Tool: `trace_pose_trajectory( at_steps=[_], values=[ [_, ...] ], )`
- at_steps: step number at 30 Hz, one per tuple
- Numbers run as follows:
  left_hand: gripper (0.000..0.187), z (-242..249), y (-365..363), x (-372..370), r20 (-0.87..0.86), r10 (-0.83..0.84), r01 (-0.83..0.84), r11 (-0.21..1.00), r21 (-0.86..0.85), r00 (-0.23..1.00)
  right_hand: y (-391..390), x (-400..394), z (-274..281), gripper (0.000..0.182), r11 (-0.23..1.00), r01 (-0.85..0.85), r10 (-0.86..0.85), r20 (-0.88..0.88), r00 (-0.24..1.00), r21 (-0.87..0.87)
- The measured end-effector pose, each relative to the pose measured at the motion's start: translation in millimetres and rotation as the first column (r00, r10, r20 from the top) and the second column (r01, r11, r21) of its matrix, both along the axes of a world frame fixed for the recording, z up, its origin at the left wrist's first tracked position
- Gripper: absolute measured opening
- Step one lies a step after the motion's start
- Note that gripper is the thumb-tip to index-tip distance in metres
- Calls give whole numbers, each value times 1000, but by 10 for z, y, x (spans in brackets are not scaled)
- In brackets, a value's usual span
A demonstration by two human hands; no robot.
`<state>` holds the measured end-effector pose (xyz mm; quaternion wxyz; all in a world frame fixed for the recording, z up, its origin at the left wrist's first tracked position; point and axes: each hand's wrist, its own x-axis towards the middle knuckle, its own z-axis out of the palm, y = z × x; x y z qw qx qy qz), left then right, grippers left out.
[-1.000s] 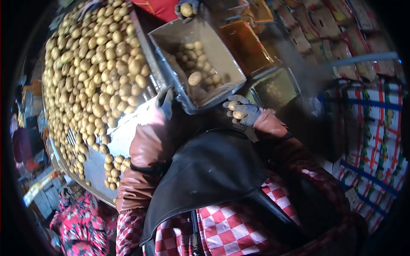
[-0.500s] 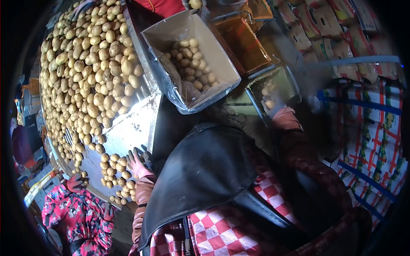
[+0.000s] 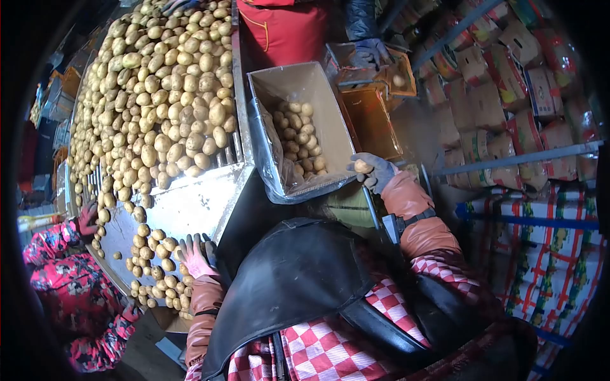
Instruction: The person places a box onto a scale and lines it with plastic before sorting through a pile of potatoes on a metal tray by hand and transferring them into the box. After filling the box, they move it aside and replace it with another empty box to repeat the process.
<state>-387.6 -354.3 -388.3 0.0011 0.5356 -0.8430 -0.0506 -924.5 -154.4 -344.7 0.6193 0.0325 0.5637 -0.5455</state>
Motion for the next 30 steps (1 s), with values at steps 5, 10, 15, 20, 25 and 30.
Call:
trace_pose_trajectory(
  at_steps=[5, 10, 15, 20, 25, 30],
  values=[
    [42, 61, 23, -82, -27, 46, -47, 999, -17, 999, -648, -295, -36, 36, 986, -164, 164, -103, 981, 1],
    [41, 113, 30, -110, -44, 107, -103, 992, 73, 993, -1471, -699, 812, 41, 981, 34, 195, -973, -126, 192],
    [53, 178, 22, -112, 23, 191, -190, 948, 257, 981, -1716, -653, 210, 56, 815, -538, 424, -854, 301, 215],
    [50, 294, 41, -201, -274, 120, -88, 988, 126, 954, -2282, 314, -896, 52, 823, -447, 447, -85, 890, -349],
    [52, 175, -56, 100, -240, 284, -256, 956, 143, 928, -2409, 1526, -418, 57, 634, -747, 736, -140, 662, -200],
    [54, 244, -291, 948, -47, 495, -485, 862, 146, 867, -2469, 1950, -345, 70, 556, -827, 825, -69, 561, -80]
  ],
)
